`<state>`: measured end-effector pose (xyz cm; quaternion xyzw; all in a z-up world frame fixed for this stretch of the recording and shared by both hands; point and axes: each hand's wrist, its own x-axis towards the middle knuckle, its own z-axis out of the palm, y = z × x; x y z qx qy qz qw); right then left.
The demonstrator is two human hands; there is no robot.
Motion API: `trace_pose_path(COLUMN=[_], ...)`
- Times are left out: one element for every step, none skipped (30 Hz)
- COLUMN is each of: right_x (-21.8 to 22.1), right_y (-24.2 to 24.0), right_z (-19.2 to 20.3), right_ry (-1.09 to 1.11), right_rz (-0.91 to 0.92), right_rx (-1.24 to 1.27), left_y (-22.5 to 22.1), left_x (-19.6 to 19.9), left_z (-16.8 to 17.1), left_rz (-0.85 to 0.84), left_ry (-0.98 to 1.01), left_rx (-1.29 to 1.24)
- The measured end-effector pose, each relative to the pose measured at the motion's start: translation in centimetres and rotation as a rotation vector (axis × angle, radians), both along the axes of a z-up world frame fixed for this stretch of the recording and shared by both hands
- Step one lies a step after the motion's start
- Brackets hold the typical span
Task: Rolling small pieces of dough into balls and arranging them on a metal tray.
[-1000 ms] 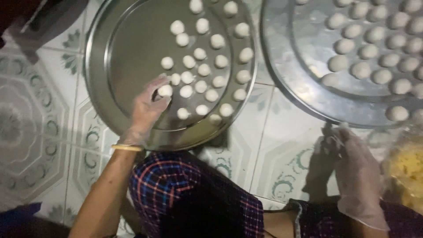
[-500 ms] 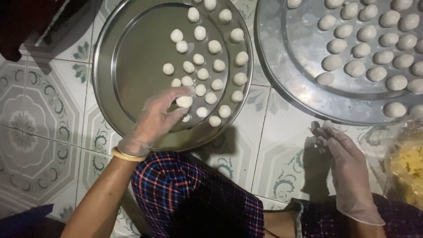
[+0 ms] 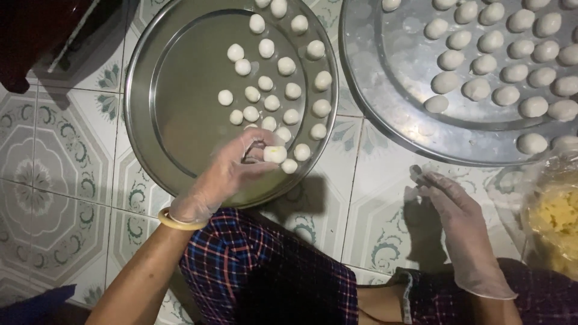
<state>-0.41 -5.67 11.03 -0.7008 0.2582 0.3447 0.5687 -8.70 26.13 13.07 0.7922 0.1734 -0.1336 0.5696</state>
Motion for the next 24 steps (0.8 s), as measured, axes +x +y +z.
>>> trace_pose_path(right_x=[0.0,0.1,-0.7,-1.4,-2.1,-2.4,-2.7,-3.0,-3.3,-3.6,-3.8,-3.3,-2.8,-2.4,-2.3,-2.3,-2.3,-2.1,-1.9,-1.7,-1.7,-1.7,-1.6,-1.5], right_y=[0.0,0.0,-0.8,-1.6,-2.5,-1.6,-0.9,-0.3,0.1,0.5,0.7,1.0,1.3,1.8,1.4,1.1,0.8,0.5,0.3,0.0,-0.3,-0.6,-0.7,-0.9], right_z=[0.1,0.3,-1.4,-3.1,-4.7,-3.8,-2.9,-2.0,-3.9,-5.9,-7.8,-6.1,-4.3,-2.5,-3.4,-4.2,-5.1,-5.2,-5.2,-5.3,-5.1,-4.8,-4.6,-4.5], right_ry=[-0.001,-0.002,0.000,-0.063,-0.126,-0.125,-0.155,-0.184,-0.181,-0.583,-0.991,-0.993,-0.798,-0.601,-0.604,-0.817,-1.030,-1.035,-1.036,-1.037,-1.040,-1.040,-1.039,-1.041], right_rz=[0.024,0.048,0.046,0.065,0.087,0.087,0.147,0.206,0.200,0.277,0.350,0.344,0.402,0.454,0.454,0.417,0.381,0.386,0.393,0.401,0.404,0.407,0.408,0.409], right_rx=[-0.018,-0.036,-0.038,-0.024,-0.013,-0.017,0.038,0.094,0.086,0.240,0.389,0.375,0.331,0.286,0.272,0.297,0.321,0.308,0.275,0.243,0.235,0.223,0.214,0.211], left_y=[0.2,0.4,-0.4,-1.1,-2.0,-2.8,-3.7,-4.7,-5.8,-6.9,-8.2,-8.4,-8.6,-8.8,-9.5,-10.2,-10.9,-11.5,-12.0,-12.6,-13.0,-13.6,-14.0,-13.4], left_x=[-0.3,-0.5,-0.5,-0.4,-0.4,-0.1,0.2,0.5,0.8,1.1,1.6,1.4,1.2,1.0,1.3,1.5,1.7,2.2,2.7,3.2,3.0,2.9,2.8,3.1], left_z=[-0.6,-1.3,-0.8,-0.4,0.0,-0.2,-0.5,-0.8,-0.4,0.1,0.5,-0.8,-2.0,-3.1,-2.9,-2.6,-2.3,-1.3,-0.3,0.8,-1.4,-3.6,-5.7,-5.6], left_rz=[-0.061,-0.123,-0.124,-0.160,-0.192,-0.192,-0.267,-0.342,-0.347,-0.339,-0.334,-0.345,-0.363,-0.380,-0.382,-0.399,-0.415,-0.417,-0.423,-0.430,-0.431,-0.412,-0.391,-0.392], left_ry=[-0.094,-0.188,-0.186,-0.163,-0.142,-0.141,-0.186,-0.232,-0.232,-0.099,0.029,0.023,-0.052,-0.128,-0.137,-0.068,-0.001,-0.012,0.077,0.166,0.160,0.025,-0.108,-0.112], left_rx=[0.005,0.010,0.008,0.062,0.114,0.109,0.185,0.260,0.252,0.313,0.373,0.365,0.413,0.459,0.449,0.398,0.347,0.337,0.305,0.274,0.267,0.349,0.434,0.431])
